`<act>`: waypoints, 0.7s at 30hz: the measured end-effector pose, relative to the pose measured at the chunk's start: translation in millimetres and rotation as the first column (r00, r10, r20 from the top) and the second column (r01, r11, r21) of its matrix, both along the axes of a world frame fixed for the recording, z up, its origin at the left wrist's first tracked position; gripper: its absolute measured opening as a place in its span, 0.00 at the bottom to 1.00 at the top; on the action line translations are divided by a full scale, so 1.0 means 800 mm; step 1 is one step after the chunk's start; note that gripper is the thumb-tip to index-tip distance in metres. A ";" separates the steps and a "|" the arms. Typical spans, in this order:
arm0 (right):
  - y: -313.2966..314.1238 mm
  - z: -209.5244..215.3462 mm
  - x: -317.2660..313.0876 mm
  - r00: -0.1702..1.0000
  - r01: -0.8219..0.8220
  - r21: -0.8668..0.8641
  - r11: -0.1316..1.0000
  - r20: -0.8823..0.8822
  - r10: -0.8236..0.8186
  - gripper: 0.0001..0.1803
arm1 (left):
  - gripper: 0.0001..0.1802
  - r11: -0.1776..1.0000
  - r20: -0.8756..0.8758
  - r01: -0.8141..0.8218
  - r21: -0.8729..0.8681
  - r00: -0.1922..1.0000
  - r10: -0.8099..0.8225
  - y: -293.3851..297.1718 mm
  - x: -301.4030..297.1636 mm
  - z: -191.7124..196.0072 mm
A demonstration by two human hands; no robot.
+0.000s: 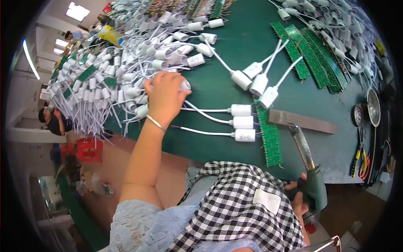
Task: The person solders wires from cylindrical components onto circuit boards using a soldering gun, stacks the assembled boards onto a pile, and solders additional components onto new boards.
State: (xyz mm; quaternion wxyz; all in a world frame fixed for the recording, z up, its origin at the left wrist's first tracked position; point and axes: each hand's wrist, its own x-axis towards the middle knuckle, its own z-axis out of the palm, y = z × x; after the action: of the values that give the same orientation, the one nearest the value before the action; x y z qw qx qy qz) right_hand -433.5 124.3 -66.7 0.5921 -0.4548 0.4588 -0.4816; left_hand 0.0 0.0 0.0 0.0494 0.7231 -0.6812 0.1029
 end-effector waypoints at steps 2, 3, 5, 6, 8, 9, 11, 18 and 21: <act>0.003 0.011 0.012 0.986 0.005 -0.101 0.995 -0.162 -0.021 0.33 | 0.19 0.964 -0.051 0.132 -0.233 0.988 -0.147 -0.012 -0.005 0.007; 0.006 0.013 0.031 0.981 0.056 -0.096 0.994 -0.181 -0.073 0.33 | 0.20 0.910 -0.113 0.258 -0.325 0.945 -0.308 -0.016 -0.008 0.025; 0.000 0.014 0.030 0.993 0.071 -0.104 0.992 -0.091 -0.081 0.30 | 0.22 0.851 -0.264 0.401 -0.339 0.828 -0.495 0.001 -0.055 0.046; -0.004 0.015 0.017 0.988 0.008 -0.116 0.993 -0.149 -0.026 0.30 | 0.23 0.819 -0.293 0.470 -0.329 0.774 -0.561 0.015 -0.083 0.052; -0.005 0.005 0.009 0.980 -0.071 -0.183 0.981 -0.197 0.034 0.29 | 0.26 0.720 -0.384 0.647 -0.251 0.616 -0.688 0.044 -0.127 0.049; -0.007 0.005 -0.002 0.957 -0.166 -0.155 0.974 -0.265 0.121 0.30 | 0.24 0.723 -0.461 0.659 -0.206 0.586 -0.666 0.060 -0.147 0.040; -0.005 -0.001 0.000 0.965 -0.138 -0.187 0.973 -0.245 0.090 0.30 | 0.17 0.746 -0.579 0.666 -0.019 0.601 -0.552 0.082 -0.164 0.005; -0.004 0.012 0.001 0.987 -0.111 -0.131 0.985 -0.131 0.094 0.31 | 0.10 0.863 -0.410 0.464 -0.201 0.760 -0.504 0.067 -0.189 -0.021; -0.001 0.015 -0.009 0.954 -0.177 -0.099 0.979 -0.262 0.146 0.32 | 0.08 0.863 -0.342 0.433 -0.259 0.795 -0.501 0.064 -0.199 -0.026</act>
State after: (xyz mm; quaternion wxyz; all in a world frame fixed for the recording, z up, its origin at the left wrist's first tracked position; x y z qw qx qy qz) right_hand -440.6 123.2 -54.7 0.5374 -0.5839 0.4617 -0.3964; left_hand -159.1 51.6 -20.5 0.2713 0.5305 -0.8030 -0.0050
